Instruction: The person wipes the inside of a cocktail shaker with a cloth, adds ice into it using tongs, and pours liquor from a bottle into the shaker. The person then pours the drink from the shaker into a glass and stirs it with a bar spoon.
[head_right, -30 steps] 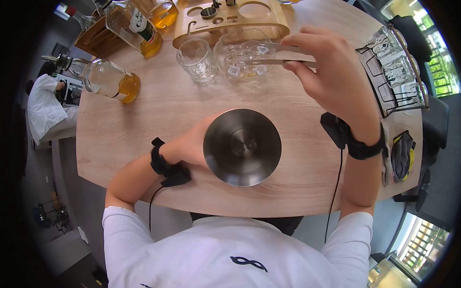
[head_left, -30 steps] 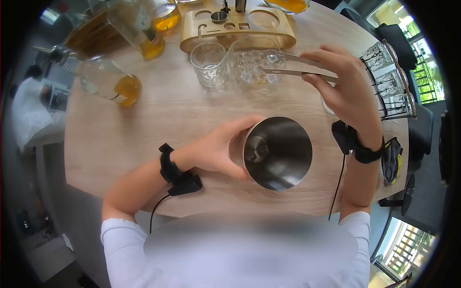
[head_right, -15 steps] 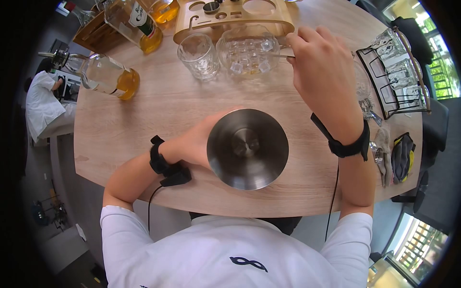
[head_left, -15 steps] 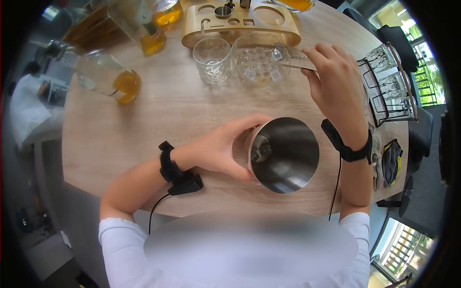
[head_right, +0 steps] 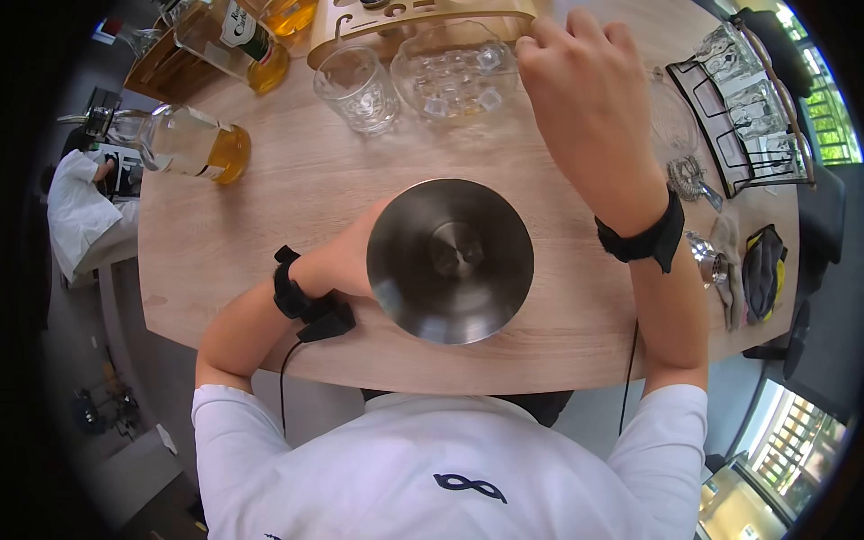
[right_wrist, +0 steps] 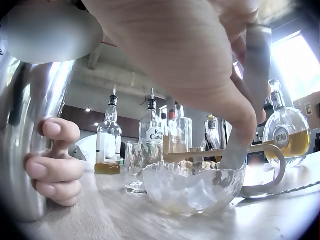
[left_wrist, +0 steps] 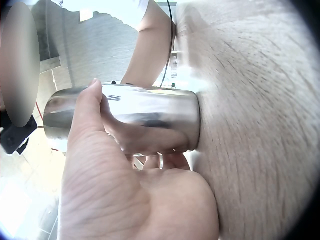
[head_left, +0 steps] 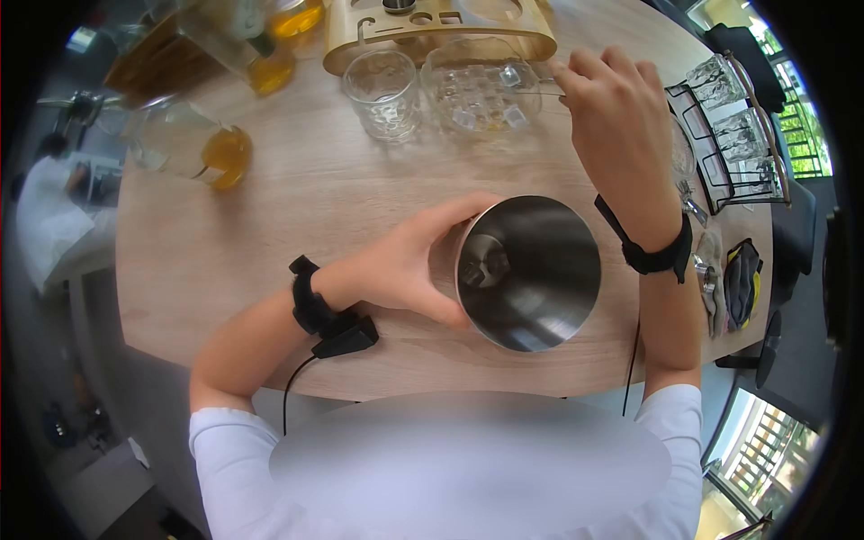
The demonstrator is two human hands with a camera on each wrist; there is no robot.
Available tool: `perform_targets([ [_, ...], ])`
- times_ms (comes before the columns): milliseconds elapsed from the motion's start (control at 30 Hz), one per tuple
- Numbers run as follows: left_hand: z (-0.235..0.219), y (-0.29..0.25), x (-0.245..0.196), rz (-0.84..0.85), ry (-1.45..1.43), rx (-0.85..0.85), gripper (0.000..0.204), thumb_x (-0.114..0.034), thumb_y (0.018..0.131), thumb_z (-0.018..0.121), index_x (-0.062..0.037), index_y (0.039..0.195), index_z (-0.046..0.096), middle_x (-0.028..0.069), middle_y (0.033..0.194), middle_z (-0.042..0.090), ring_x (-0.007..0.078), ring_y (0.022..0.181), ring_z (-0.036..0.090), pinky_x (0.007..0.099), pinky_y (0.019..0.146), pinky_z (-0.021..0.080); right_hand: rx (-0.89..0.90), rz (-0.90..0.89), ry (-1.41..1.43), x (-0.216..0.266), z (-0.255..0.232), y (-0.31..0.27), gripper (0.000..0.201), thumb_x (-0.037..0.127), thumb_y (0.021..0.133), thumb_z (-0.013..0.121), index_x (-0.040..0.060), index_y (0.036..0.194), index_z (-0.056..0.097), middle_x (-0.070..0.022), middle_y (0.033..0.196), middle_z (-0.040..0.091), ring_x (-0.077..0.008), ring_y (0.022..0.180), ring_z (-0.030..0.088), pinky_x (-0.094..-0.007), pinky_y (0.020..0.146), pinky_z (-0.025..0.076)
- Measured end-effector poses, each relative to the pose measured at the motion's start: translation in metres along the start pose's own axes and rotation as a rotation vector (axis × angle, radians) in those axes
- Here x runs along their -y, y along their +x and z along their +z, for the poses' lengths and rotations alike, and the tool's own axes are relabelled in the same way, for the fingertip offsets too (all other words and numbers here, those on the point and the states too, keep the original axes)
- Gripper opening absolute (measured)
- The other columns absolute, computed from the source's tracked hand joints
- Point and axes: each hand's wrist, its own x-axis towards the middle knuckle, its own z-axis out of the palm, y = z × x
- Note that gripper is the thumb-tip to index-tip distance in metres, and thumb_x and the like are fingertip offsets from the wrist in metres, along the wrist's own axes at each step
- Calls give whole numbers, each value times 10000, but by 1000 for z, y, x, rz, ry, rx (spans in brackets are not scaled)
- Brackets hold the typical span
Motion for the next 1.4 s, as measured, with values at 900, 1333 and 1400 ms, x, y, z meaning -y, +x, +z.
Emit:
perform_targets([
  [900, 1, 4, 9, 130, 14, -6, 953, -160, 628, 931, -35, 1463, 488, 94, 1361, 618, 206, 1294, 549, 365, 1129, 396, 299, -526, 718, -78, -144, -7, 392, 9, 775, 751, -31, 1164, 722, -99, 967, 675, -200, 807, 490, -329, 699, 369],
  [1333, -2, 5, 10, 160, 71, 24, 960, -179, 624, 929, -24, 1457, 479, 102, 1384, 600, 211, 1290, 557, 376, 1120, 422, 325, -558, 824, -61, -128, -7, 459, 107, 672, 793, -3, 1116, 757, -87, 950, 719, -190, 726, 466, -329, 616, 343],
  [1400, -1, 4, 9, 159, 65, 21, 957, -176, 624, 926, -24, 1457, 479, 102, 1387, 598, 211, 1293, 556, 377, 1120, 422, 321, -555, 832, -57, -120, -10, 479, 122, 656, 800, -2, 1118, 759, -81, 940, 714, -194, 729, 473, -330, 618, 349],
])
